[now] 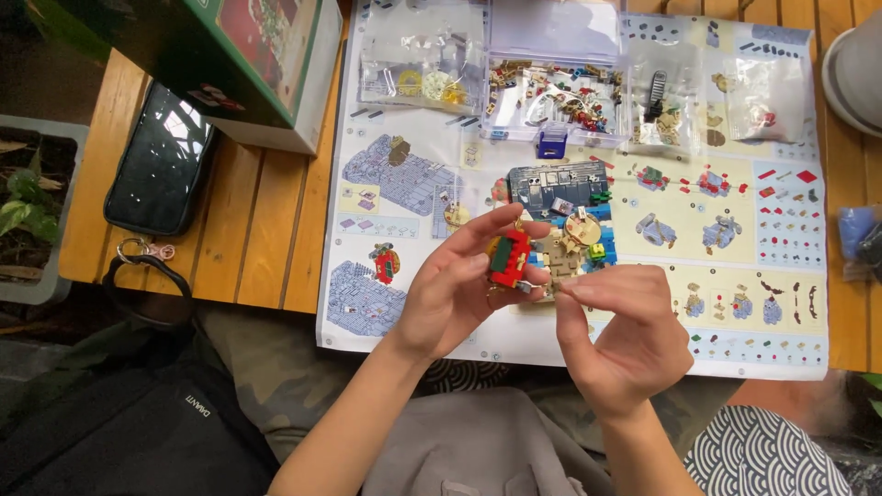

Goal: Assembling a small building block set on a table following printed instructions.

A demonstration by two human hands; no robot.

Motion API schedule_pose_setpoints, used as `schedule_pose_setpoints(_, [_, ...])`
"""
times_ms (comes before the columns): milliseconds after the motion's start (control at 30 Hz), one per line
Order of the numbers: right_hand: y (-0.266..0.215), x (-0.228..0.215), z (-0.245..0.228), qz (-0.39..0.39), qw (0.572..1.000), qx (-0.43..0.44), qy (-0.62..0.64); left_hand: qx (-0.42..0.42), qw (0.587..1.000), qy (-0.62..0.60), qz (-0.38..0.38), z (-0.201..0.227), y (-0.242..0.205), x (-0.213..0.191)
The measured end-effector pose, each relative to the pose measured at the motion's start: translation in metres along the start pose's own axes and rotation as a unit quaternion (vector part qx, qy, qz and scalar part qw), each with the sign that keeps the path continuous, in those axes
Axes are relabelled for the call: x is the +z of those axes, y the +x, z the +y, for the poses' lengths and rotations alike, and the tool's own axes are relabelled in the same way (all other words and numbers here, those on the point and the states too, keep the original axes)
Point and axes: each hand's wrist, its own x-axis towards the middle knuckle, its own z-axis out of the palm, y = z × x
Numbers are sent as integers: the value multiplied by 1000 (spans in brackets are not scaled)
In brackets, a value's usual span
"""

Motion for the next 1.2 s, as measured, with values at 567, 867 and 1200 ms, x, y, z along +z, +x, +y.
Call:
schedule_pose_setpoints(567, [-13, -32, 29, -190, 914, 164, -320, 36, 898, 416, 140, 38, 9, -10])
schedule_pose_setpoints(867, [-13, -21, 43, -188, 918, 144, -318, 38, 882, 436, 175, 34, 10, -9])
schedule_pose_setpoints(1200, [43, -98, 74, -385, 890, 119, -213, 44, 878, 439, 184, 41, 6, -3])
